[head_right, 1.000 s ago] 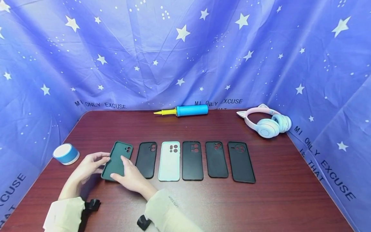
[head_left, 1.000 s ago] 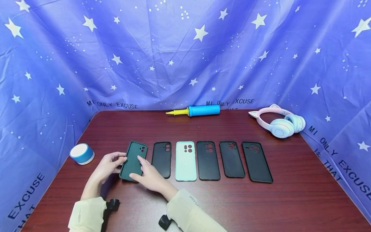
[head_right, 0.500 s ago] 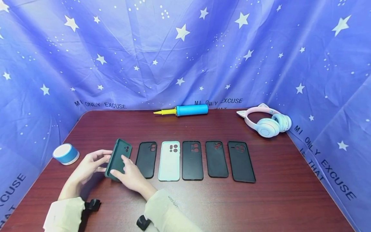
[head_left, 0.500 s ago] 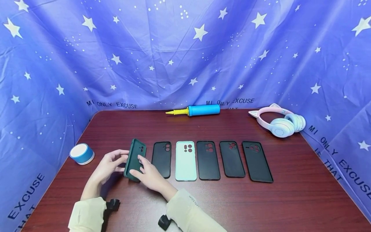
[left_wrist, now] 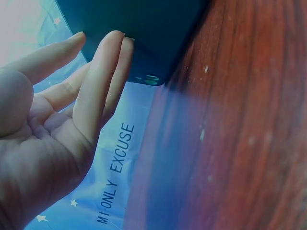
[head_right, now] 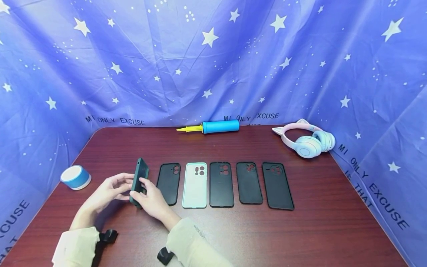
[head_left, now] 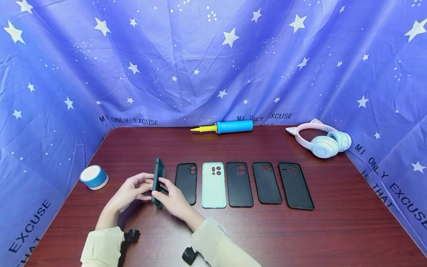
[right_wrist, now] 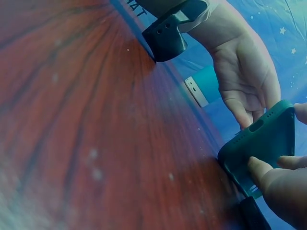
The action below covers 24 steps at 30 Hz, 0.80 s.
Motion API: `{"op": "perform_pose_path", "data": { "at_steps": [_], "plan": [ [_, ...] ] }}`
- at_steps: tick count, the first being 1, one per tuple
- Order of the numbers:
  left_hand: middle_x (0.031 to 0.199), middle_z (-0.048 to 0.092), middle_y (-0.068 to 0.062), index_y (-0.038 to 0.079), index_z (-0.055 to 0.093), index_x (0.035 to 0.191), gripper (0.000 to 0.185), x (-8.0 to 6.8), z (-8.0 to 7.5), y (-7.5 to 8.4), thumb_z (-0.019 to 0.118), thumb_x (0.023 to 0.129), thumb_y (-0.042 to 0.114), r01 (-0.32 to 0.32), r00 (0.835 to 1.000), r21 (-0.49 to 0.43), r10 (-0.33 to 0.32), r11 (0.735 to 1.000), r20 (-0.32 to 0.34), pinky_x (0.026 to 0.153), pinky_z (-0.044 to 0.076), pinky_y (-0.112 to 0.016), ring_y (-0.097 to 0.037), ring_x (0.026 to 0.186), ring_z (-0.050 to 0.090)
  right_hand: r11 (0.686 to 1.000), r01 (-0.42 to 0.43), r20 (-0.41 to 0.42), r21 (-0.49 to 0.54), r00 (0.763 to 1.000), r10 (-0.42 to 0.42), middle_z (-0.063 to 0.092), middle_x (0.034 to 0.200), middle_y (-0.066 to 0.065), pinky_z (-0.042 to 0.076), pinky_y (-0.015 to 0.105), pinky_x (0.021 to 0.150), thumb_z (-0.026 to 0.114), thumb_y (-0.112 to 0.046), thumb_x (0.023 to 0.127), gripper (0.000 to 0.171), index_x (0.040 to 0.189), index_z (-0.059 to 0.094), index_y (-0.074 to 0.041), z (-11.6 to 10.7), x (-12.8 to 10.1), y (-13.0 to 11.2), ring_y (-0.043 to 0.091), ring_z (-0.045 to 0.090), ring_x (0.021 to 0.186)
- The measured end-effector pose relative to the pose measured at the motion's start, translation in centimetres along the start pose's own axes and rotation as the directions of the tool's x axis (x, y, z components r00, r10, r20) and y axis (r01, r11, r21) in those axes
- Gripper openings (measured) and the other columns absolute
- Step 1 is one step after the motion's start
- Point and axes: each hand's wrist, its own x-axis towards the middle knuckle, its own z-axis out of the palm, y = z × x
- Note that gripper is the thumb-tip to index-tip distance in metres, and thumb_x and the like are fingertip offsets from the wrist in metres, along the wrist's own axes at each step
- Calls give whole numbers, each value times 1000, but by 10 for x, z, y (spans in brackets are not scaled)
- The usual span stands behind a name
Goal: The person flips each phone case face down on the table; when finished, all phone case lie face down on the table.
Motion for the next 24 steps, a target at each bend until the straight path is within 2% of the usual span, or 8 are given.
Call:
{"op": "perform_pose_path", "data": {
  "at_steps": [6,10,19,24],
  "plan": [
    [103,62,-7,-14,42,133,44,0,0,0,54,98,10,42,999,33,-42,999,12,72,61,-31,-5,88,68,999,13,-3,38,1000,-13,52,142,18,46,35,107,55,-27,99,52,144,42,-5,0,0,2,27,50,133],
    [101,63,-3,-15,43,132,44,0,0,-1,55,97,9,70,998,41,-70,997,5,71,61,-32,-5,86,68,995,29,14,97,999,-31,53,141,19,46,33,107,53,-22,100,49,143,42,-3,-1,0,2,26,50,133],
    [102,64,-9,-17,41,132,47,1,-1,-3,57,96,8,107,994,53,-107,993,-3,73,61,-33,-4,86,66,964,52,50,261,996,-67,52,140,23,47,28,105,51,-11,100,47,144,39,3,-3,1,0,29,52,131],
    [96,66,-8,-16,42,132,48,2,-1,-4,59,96,11,141,990,60,-140,988,-21,72,62,-33,-7,85,67,951,27,58,309,997,-47,51,140,26,51,31,100,50,-8,100,48,144,38,4,-5,1,0,31,51,131]
  ]
}}
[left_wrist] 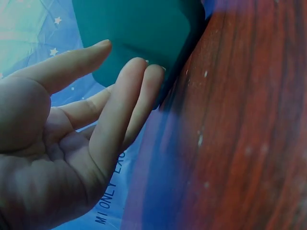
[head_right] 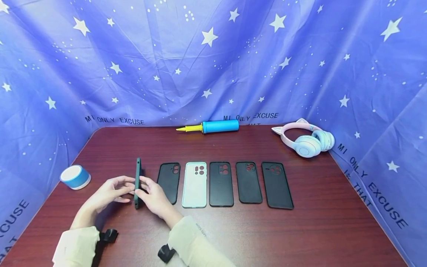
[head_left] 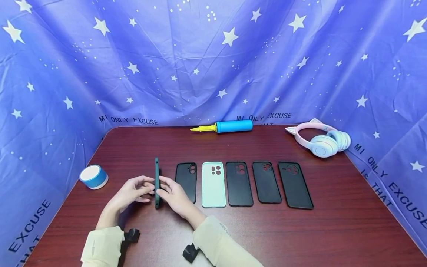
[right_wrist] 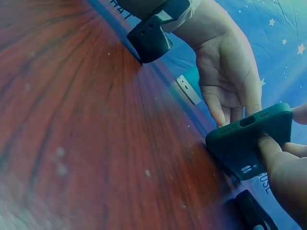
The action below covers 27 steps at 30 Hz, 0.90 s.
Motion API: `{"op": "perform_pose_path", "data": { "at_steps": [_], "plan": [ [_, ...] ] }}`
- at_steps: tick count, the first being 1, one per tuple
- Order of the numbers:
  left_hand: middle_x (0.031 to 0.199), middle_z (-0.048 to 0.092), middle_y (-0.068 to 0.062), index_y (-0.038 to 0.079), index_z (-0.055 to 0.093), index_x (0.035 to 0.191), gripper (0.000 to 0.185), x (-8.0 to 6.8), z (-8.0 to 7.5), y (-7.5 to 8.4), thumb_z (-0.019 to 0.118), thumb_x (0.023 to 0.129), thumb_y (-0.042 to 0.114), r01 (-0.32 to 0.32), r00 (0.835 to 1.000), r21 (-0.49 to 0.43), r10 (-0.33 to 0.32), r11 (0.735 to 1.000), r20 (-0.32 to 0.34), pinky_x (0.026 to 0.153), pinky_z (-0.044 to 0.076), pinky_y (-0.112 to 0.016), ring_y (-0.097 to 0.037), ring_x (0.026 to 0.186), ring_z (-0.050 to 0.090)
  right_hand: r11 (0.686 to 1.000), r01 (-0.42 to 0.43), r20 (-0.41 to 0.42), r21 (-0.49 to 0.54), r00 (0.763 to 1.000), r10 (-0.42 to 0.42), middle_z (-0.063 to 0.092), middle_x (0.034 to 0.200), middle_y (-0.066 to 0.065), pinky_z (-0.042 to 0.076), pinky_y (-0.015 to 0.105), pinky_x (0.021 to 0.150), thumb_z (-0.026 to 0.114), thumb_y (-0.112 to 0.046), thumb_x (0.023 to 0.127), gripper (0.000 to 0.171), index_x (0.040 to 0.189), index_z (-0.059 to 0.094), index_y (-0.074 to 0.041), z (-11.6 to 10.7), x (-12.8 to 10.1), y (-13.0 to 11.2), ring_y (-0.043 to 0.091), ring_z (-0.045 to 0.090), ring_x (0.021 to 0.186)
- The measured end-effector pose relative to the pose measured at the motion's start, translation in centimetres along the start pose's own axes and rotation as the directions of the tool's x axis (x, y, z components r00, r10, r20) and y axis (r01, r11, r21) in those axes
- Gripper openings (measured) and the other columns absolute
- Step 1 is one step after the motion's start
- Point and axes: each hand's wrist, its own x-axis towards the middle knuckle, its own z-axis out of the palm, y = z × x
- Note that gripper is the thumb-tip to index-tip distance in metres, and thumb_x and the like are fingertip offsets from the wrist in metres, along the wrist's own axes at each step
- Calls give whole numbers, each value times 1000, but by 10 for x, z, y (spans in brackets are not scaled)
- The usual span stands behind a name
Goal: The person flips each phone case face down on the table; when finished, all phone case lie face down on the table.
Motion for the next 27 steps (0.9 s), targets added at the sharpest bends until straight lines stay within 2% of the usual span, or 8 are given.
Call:
{"op": "perform_pose_path", "data": {
  "at_steps": [7,13,16,20,23,27],
  "plan": [
    [97,68,-11,-16,43,132,49,1,0,-2,59,96,13,74,996,24,-73,997,-42,72,61,-31,-10,83,68,1000,-23,-20,1,1000,23,51,140,25,51,35,101,49,-5,99,50,146,36,4,-5,1,0,31,49,133],
    [97,68,-9,-16,44,131,49,0,-2,-3,59,96,15,110,992,21,-108,994,-67,73,61,-32,-11,83,67,991,-34,-52,-129,998,27,51,141,22,48,34,104,52,-4,97,53,147,35,4,-14,2,0,29,49,133],
    [97,67,-7,-15,44,132,50,-1,-3,-2,59,96,17,126,989,16,-125,992,-74,74,61,-31,-10,83,66,972,-40,-80,-231,997,22,52,142,20,46,33,106,55,-5,95,54,145,38,4,-18,2,-1,27,51,133],
    [98,66,-8,-15,44,132,50,-2,-4,-2,58,97,18,149,985,10,-147,989,-88,74,61,-31,-9,84,66,931,-62,-109,-358,994,24,48,145,16,45,33,107,57,-11,94,53,144,43,1,-20,2,-2,26,51,132],
    [98,66,-8,-15,44,131,49,-2,-4,-3,57,97,17,154,984,8,-153,988,-97,74,61,-31,-9,83,66,913,-77,-115,-400,993,34,44,147,15,46,31,106,57,-15,96,51,143,44,0,-20,2,-3,26,49,134],
    [98,66,-7,-15,44,131,48,-2,-5,-4,57,97,17,151,983,10,-149,989,-106,73,61,-30,-8,82,66,904,-85,-103,-419,994,46,42,149,16,48,27,103,56,-19,97,52,143,43,0,-19,1,-5,25,49,134]
  ]
}}
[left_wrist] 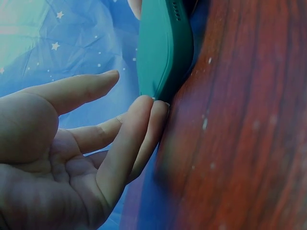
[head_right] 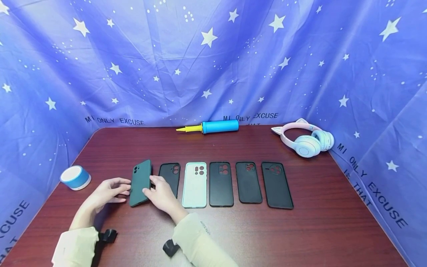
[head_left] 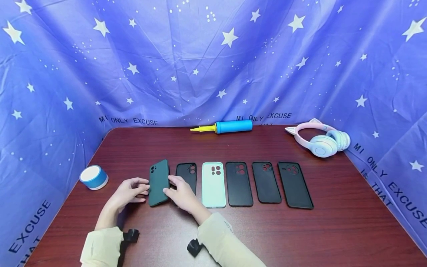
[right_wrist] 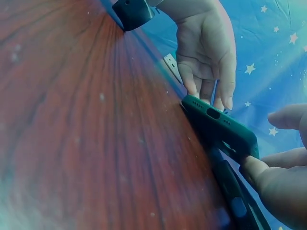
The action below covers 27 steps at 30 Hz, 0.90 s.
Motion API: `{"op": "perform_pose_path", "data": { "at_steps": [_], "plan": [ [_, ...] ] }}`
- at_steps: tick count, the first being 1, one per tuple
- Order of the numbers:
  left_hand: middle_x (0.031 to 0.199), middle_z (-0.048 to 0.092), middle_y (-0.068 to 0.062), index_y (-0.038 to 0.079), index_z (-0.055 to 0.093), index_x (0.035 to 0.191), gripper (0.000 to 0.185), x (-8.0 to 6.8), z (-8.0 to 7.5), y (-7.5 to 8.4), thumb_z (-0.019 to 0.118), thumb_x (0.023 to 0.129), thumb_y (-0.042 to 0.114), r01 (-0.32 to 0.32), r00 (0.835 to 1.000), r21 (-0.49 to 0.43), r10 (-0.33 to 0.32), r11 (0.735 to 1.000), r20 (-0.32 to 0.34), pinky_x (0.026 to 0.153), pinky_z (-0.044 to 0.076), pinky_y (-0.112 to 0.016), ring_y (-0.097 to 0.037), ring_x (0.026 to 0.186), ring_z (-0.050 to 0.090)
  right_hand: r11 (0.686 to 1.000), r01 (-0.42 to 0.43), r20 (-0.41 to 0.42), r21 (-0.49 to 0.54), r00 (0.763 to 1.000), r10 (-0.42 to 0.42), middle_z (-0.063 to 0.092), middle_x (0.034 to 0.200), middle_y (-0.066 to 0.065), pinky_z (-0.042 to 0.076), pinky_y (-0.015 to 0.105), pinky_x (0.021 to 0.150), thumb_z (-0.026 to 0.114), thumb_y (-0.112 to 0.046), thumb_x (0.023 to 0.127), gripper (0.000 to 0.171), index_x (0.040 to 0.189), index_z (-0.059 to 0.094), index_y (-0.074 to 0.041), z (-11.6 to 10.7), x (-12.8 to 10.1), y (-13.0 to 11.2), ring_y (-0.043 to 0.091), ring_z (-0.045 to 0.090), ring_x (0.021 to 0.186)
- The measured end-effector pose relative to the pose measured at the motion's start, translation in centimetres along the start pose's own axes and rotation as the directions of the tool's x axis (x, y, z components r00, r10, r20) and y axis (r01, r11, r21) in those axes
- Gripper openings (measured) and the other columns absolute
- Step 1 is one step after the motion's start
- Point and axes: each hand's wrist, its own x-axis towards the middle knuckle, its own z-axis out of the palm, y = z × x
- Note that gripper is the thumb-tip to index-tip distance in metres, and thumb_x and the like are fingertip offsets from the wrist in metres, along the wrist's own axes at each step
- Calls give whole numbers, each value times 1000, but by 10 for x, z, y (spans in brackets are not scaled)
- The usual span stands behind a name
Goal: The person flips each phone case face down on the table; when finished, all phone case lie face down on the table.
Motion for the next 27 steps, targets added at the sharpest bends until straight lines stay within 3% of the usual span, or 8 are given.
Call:
{"op": "perform_pose_path", "data": {
  "at_steps": [11,24,27],
  "plan": [
    [106,65,-12,-15,43,132,47,-2,-1,0,53,99,16,-37,999,23,38,999,-34,73,60,-28,-4,83,63,998,-27,46,-51,999,29,47,146,20,50,27,101,55,-24,98,57,148,38,-2,0,-3,-3,25,57,126],
    [111,63,-19,-15,41,135,50,-3,-3,0,54,100,18,-55,997,28,56,998,-56,73,60,-26,-1,82,62,973,37,67,-228,998,-23,36,154,18,48,26,103,55,-29,98,60,148,37,-2,2,-5,-6,21,59,123],
    [111,63,-19,-15,40,135,51,-3,-3,1,53,100,18,-52,997,32,53,998,-54,73,60,-27,-1,82,62,977,53,63,-208,997,-40,35,155,18,47,27,104,55,-28,98,60,148,37,0,0,-5,-7,23,57,125]
  ]
}}
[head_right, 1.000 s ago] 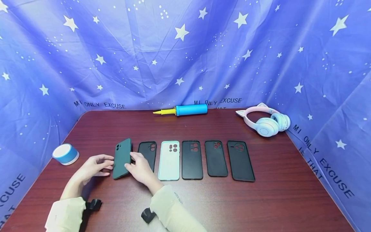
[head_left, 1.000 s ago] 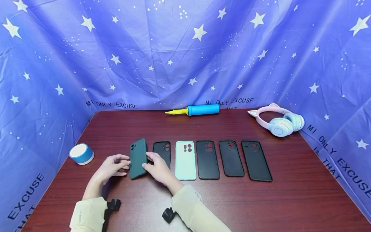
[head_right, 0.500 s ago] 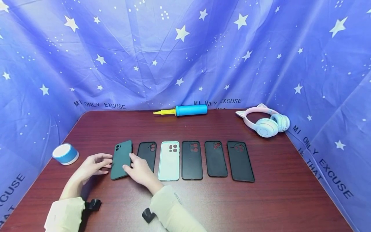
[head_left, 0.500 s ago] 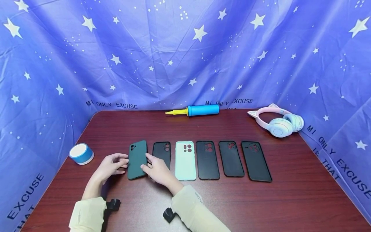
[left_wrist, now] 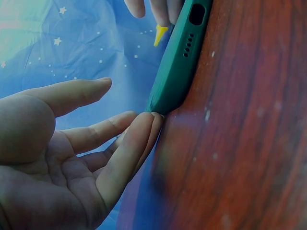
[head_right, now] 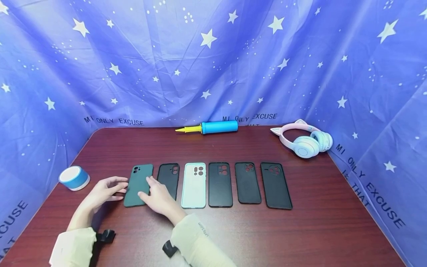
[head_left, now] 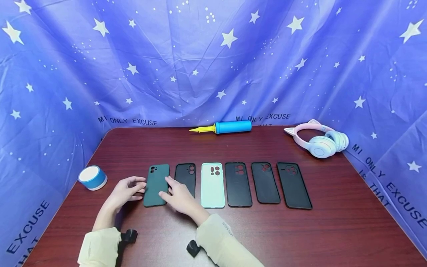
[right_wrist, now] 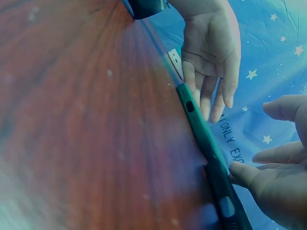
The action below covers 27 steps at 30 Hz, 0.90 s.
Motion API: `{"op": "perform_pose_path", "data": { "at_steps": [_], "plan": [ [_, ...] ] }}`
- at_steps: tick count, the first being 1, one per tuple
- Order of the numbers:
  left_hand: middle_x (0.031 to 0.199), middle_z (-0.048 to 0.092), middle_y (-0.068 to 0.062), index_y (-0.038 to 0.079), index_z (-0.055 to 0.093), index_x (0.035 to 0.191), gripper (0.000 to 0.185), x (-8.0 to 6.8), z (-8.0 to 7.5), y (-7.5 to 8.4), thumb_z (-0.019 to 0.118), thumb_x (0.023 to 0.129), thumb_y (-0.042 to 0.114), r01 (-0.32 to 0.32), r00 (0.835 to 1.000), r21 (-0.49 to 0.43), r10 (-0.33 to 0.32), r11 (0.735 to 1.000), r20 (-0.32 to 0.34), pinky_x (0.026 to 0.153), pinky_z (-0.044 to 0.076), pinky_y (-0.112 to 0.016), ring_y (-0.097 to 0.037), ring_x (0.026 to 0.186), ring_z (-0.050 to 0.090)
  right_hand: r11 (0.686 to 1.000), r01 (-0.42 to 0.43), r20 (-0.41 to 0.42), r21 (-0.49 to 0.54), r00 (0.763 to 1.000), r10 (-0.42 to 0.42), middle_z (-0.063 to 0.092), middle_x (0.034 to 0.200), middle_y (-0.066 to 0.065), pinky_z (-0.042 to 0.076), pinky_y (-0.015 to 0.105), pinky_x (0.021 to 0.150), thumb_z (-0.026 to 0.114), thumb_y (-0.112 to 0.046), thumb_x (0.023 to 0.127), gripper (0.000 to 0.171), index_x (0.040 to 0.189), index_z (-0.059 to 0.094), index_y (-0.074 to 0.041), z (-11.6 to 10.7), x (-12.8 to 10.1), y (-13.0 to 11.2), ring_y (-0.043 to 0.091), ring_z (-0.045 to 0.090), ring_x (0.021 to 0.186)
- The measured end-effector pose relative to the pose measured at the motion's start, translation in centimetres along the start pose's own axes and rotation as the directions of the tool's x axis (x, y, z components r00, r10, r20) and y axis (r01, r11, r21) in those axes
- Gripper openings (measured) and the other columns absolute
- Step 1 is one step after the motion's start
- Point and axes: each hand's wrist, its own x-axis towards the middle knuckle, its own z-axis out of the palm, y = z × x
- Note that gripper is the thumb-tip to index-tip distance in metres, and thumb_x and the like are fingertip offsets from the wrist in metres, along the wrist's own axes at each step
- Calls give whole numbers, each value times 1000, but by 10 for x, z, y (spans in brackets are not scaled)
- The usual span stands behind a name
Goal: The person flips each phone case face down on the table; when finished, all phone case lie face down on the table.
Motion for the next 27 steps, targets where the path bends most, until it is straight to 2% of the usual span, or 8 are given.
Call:
{"op": "perform_pose_path", "data": {
  "at_steps": [5,10,13,17,21,25,27],
  "plan": [
    [113,63,-21,-15,40,135,50,0,1,2,53,100,18,-2,1000,13,3,1000,-14,74,60,-27,0,83,62,993,14,6,119,1000,-15,31,157,16,45,28,106,54,-25,99,60,149,33,0,-11,-4,1,28,50,133],
    [116,60,-28,-14,43,134,46,-2,4,8,53,100,15,-33,996,69,38,997,-85,72,61,-29,-1,83,63,989,9,-2,148,1000,-9,32,157,13,41,31,111,54,-27,99,61,151,31,-2,-24,-10,8,28,46,137],
    [118,61,-31,-11,47,132,43,-2,9,15,55,98,13,-73,986,143,93,987,-137,71,61,-30,-8,85,67,988,15,-15,153,1000,-13,32,157,13,40,32,112,54,-26,100,61,151,30,-2,-30,-14,14,27,44,138],
    [119,63,-29,-7,54,129,39,-2,20,26,59,96,13,-129,969,221,170,967,-180,70,61,-29,-23,92,70,990,40,-31,137,999,-36,30,157,17,38,33,113,54,-23,100,61,150,29,1,-37,-19,20,28,40,140],
    [120,63,-28,-5,55,128,38,0,33,35,60,96,13,-154,966,214,192,965,-172,71,61,-28,-31,98,69,992,43,-49,116,998,-38,29,157,19,38,34,113,54,-23,100,61,149,30,3,-43,-25,23,29,40,140],
    [122,62,-27,-5,54,130,39,5,47,40,60,96,13,-144,977,196,171,970,-129,74,61,-27,-33,104,67,996,30,-68,87,997,-24,29,157,20,39,36,112,54,-24,99,61,149,30,3,-48,-29,26,31,43,138],
    [123,61,-26,-5,53,131,40,7,52,42,60,96,13,-143,980,224,169,964,-101,78,60,-31,-34,107,66,997,28,-79,74,997,-22,29,156,20,39,37,112,54,-24,99,62,149,31,3,-49,-30,28,32,44,138]
  ]
}}
